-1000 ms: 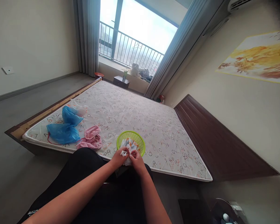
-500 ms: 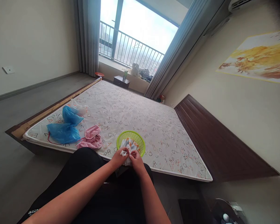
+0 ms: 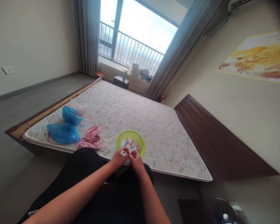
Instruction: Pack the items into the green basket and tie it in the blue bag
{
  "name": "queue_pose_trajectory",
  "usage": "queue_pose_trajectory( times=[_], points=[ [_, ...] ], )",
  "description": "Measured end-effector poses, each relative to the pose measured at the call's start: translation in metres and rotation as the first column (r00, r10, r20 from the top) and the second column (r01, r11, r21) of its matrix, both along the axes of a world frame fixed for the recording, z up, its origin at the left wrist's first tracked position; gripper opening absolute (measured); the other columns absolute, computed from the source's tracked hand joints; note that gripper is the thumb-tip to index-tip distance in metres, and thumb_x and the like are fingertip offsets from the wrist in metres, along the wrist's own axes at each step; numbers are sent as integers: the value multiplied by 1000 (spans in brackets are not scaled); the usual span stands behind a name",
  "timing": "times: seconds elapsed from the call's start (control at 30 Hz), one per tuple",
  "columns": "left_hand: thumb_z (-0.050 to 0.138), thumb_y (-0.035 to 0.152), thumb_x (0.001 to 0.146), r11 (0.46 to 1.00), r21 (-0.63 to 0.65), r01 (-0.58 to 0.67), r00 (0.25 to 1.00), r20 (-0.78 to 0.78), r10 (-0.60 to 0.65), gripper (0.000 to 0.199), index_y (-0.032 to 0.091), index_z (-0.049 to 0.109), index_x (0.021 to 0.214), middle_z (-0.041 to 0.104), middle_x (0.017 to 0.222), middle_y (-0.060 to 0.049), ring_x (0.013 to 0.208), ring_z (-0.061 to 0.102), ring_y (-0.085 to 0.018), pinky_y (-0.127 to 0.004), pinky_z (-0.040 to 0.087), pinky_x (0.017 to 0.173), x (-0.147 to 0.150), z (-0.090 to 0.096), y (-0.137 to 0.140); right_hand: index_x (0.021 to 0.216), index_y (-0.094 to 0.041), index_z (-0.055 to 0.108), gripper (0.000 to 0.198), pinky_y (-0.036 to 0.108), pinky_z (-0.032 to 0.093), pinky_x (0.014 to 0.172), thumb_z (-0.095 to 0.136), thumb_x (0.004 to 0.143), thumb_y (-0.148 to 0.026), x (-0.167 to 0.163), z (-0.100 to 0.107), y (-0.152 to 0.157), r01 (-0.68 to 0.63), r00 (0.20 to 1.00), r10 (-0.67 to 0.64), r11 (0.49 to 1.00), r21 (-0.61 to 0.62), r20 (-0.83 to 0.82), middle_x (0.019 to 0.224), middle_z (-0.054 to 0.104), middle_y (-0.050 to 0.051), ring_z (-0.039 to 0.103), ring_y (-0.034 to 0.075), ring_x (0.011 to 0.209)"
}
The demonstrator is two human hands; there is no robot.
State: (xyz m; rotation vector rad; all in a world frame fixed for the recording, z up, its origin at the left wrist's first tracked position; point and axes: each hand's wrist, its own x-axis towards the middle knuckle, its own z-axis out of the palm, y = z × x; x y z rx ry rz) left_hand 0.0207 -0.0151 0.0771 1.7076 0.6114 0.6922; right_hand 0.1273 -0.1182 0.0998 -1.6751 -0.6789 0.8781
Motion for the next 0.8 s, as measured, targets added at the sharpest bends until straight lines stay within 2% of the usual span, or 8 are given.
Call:
queue_pose_trajectory(
  times=[0.33, 0.53, 0.8],
  points=[
    [56, 6, 78, 1000, -10, -4, 1000, -2, 4, 14, 19, 60, 80, 66, 82, 0, 84, 61, -16, -29, 46, 85, 0, 4, -1, 86, -25, 49, 32, 24, 36, 53, 70, 76, -48, 3, -10, 0, 7, 1000, -7, 1000, 2, -21, 62, 50, -6, 44, 14, 55],
    [56, 5, 79, 1000, 15, 2, 1000, -19, -2, 15, 19, 60, 80, 67, 83, 0, 85, 61, -16, -29, 46, 86, 0, 3, -1, 86, -25, 48, 35, 25, 38, 55, 70, 74, -48, 3, -13, 0, 6, 998, -5, 1000, 28, -61, 62, 52, -7, 46, 13, 54],
    [56, 7, 78, 1000, 18, 12, 999, -33, -12, 13, 20, 59, 79, 67, 82, -1, 85, 62, -17, -31, 48, 87, 0, 3, 0, 86, -26, 47, 34, 24, 34, 51, 69, 75, -49, 1, -13, 1, 11, 999, -12, 1000, -5, -53, 61, 51, -7, 44, 13, 51]
  ],
)
